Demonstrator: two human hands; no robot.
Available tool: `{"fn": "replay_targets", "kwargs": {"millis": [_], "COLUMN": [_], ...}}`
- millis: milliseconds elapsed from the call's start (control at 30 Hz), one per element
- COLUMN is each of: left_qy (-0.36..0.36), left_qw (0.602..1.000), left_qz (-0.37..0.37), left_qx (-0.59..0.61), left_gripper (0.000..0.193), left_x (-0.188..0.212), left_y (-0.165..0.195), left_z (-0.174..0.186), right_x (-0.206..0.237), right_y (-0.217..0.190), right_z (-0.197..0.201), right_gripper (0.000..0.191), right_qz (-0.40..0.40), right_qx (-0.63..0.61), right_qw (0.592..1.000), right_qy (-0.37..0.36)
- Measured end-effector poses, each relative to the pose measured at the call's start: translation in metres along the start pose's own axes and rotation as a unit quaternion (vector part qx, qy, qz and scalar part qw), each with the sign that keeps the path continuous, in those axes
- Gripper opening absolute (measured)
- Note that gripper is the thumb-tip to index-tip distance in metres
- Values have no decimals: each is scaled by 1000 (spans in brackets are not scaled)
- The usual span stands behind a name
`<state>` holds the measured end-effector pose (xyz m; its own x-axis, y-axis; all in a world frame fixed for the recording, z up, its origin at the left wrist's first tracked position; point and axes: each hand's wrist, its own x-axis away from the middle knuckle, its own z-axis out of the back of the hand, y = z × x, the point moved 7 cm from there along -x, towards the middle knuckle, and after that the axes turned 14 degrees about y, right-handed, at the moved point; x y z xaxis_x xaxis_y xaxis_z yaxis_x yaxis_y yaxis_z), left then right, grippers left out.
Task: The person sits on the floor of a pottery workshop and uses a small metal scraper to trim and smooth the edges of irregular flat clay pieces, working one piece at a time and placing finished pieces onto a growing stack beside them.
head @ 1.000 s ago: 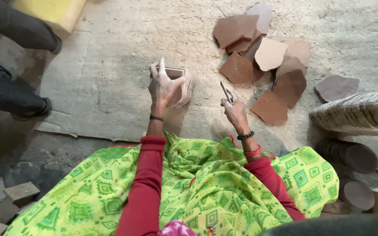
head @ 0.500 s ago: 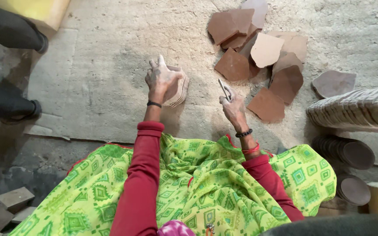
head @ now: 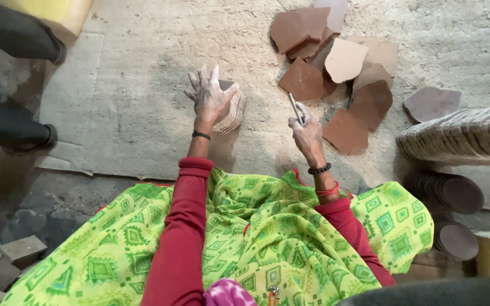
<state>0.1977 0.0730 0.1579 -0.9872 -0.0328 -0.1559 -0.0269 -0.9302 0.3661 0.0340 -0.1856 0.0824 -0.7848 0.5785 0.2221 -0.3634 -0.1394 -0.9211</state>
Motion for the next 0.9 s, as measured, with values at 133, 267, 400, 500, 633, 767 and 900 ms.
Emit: {"fn": "replay_targets", "kwargs": {"millis": [133,267,400,500,633,767,900], "left_qy": [181,173,54,10,41,-85,-36], "left_qw": [976,943,951,965,970,989,982], "left_qz": [-112,-210,-191,-178,-133,32,-1], "left_qx": [46,194,236,190,199,119,184], "left_gripper": [53,38,50,81,107,107,81], "left_x": [21,69,77,63,35,23,23], "left_y": [23,62,102,130,153,143,139], "left_z": [2,-44,-124,-170,-183,-202,-196], "right_x": [-5,-17,-24,-24,-24,-26,-26], "right_y": [-15,-11,-1,6,6,5,0], "right_z": [25,61,84,83,66,52,49], "right_gripper": [52,51,29,23,24,30,35], "right_qz": [37,-4,-62,-115,-114,-105,-106], "right_qx": [-93,-200,-262,-297,-286,-251,-238], "right_qw": [994,973,952,940,950,962,965], "right_qy": [43,119,145,125,57,33,22]}}
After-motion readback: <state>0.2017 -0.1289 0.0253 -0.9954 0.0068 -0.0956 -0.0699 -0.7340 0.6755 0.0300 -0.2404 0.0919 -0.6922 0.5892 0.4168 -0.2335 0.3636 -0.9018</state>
